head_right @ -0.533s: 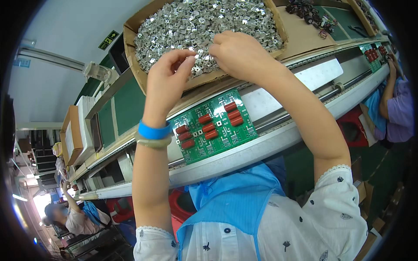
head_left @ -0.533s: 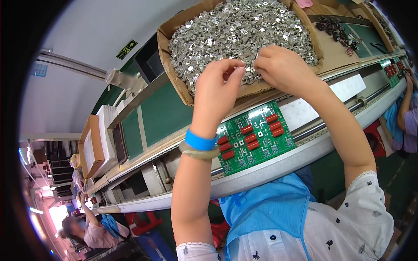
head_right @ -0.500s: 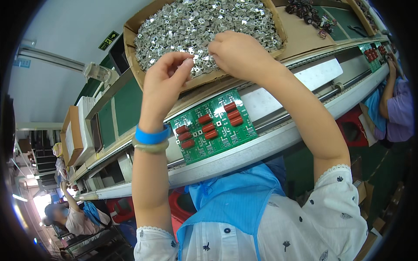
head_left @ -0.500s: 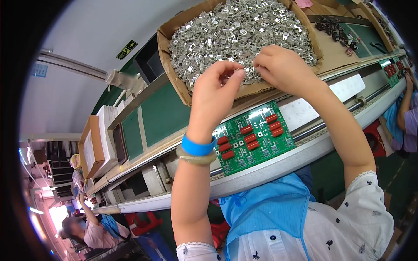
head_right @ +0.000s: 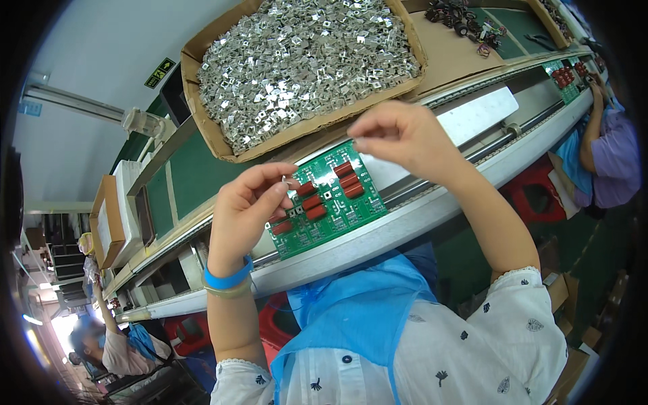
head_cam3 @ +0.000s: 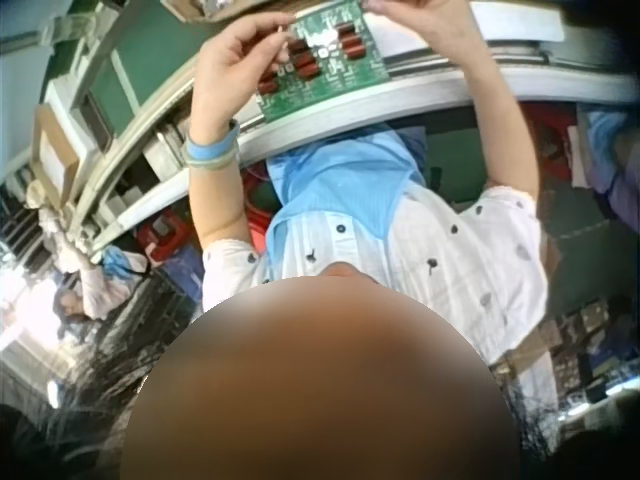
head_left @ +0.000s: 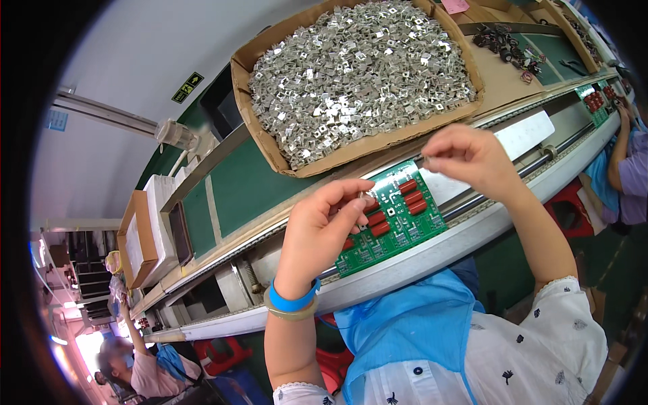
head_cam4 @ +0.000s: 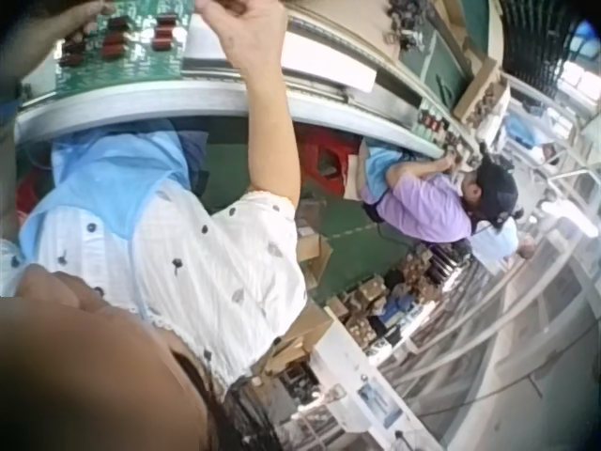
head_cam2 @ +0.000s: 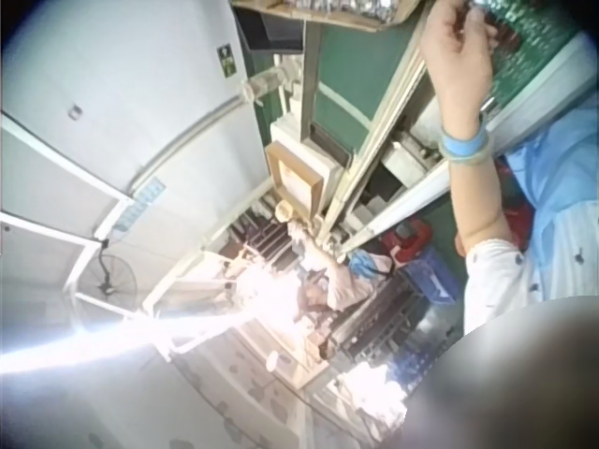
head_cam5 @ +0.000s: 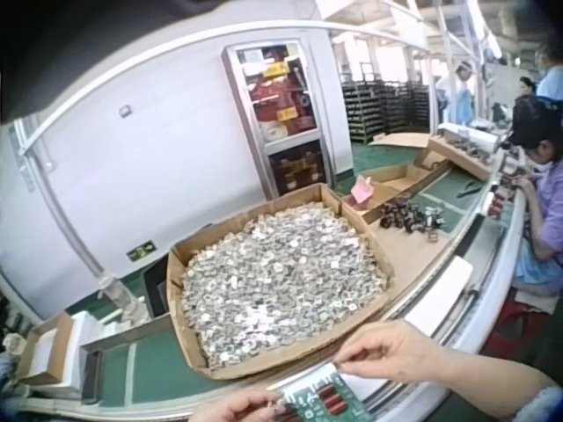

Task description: The person assembles electronic circuit boards on a factory assembly line. They pick small white plastic components from a cardboard box and insert them into slots on the green PCB. They also handle black circular components with wires, connecting them to the board. The person works continuously on the same board throughout the clip.

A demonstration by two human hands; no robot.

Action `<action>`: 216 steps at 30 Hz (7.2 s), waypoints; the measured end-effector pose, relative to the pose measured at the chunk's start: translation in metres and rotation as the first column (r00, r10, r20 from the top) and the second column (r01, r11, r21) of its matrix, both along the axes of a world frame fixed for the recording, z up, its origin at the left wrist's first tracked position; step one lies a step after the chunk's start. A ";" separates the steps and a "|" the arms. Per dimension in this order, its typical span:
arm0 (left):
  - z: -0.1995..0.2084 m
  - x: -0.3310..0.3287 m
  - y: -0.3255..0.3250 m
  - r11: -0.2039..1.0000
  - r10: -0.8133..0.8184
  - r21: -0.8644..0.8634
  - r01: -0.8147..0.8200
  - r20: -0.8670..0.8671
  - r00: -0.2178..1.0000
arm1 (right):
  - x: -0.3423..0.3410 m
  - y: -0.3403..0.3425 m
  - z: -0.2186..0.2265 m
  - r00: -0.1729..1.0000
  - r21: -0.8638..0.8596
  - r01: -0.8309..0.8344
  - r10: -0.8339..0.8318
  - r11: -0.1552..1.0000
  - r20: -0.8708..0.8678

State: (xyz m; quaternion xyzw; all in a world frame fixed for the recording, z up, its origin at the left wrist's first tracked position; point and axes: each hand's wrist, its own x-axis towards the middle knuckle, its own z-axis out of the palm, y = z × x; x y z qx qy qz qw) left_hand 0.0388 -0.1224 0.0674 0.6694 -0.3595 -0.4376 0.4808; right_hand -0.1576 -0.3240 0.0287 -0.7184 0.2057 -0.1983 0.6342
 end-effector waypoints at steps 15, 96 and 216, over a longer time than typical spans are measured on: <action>-0.019 -0.026 -0.012 0.991 -0.075 -0.049 0.121 0.541 0.837 | -0.016 0.006 -0.040 0.980 -0.549 -0.196 0.143 0.812 -0.139; -0.042 -0.076 0.016 0.953 0.148 -0.303 -0.006 0.448 0.882 | -0.058 -0.110 0.028 0.795 -0.138 0.539 -0.448 0.831 0.409; -0.089 -0.086 0.056 0.937 0.140 -0.296 0.188 0.807 0.573 | -0.010 0.098 0.004 0.939 -0.912 -0.308 -0.070 0.273 -0.338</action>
